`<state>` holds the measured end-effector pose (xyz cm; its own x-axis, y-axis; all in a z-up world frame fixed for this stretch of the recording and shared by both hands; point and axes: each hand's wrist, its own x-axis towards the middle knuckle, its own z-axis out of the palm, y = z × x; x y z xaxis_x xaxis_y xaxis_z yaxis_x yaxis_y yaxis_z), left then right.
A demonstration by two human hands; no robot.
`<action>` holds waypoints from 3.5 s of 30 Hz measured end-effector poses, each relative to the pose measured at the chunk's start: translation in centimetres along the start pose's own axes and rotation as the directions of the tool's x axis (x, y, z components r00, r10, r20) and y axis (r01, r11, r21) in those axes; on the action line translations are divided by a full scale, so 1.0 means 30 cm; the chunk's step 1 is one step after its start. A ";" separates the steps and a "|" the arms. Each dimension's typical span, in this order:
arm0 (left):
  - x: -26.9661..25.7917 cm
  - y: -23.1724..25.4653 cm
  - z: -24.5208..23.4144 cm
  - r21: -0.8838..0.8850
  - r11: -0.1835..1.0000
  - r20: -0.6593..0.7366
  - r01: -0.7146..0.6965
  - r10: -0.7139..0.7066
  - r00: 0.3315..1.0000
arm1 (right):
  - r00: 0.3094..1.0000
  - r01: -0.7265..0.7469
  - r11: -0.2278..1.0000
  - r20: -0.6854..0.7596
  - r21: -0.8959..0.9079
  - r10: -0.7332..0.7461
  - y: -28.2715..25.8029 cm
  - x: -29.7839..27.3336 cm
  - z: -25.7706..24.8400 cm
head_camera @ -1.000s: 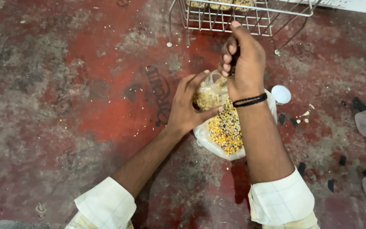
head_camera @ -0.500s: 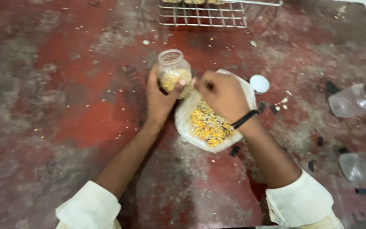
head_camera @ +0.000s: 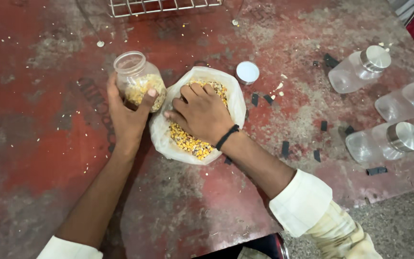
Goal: The person scoops mixed grains from a plastic bag into small clear jars by hand, then closes each jar with a metal lid and places it into a wire rack. The process is repeated for multiple jars.
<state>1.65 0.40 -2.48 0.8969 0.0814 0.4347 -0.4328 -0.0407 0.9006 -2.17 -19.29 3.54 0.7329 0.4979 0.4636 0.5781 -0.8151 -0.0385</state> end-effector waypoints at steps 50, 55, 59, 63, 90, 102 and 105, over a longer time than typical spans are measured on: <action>0.000 0.016 0.011 0.134 0.986 -0.088 -0.101 0.113 0.990 | 0.852 0.001 -0.813 0.425 0.582 0.306 0.272 0.296 -0.118; -0.011 -0.035 -0.005 -0.321 0.944 -0.036 0.077 -0.094 0.995 | 0.860 -0.003 -0.800 0.409 0.600 0.304 0.299 0.281 -0.121; -0.003 -0.054 -0.017 -0.482 0.872 -0.025 0.081 -0.106 0.994 | 0.879 -0.016 -0.800 0.391 0.600 0.275 0.286 0.286 -0.140; 0.003 -0.013 0.000 -0.131 0.989 -0.054 -0.075 0.068 0.996 | 0.868 -0.030 -0.765 0.396 0.644 0.299 0.250 0.306 -0.152; -0.037 0.163 0.008 0.251 0.896 0.273 -0.365 0.296 0.915 | 0.862 -0.164 -0.531 0.382 0.831 0.332 0.080 0.336 -0.176; -0.041 0.157 0.007 0.252 0.902 0.280 -0.350 0.278 0.919 | 0.879 -0.148 -0.468 0.333 0.871 0.342 0.064 0.332 -0.183; -0.038 0.145 0.006 0.262 0.895 0.276 -0.360 0.288 0.917 | 0.902 -0.148 -0.483 0.318 0.863 0.293 0.073 0.334 -0.180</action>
<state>-1.23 -0.05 0.95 0.7231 -0.2122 0.6573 -0.6864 -0.3270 0.6496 4.50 -17.68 12.88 0.9444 0.3041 0.1251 -0.0775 0.5756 -0.8140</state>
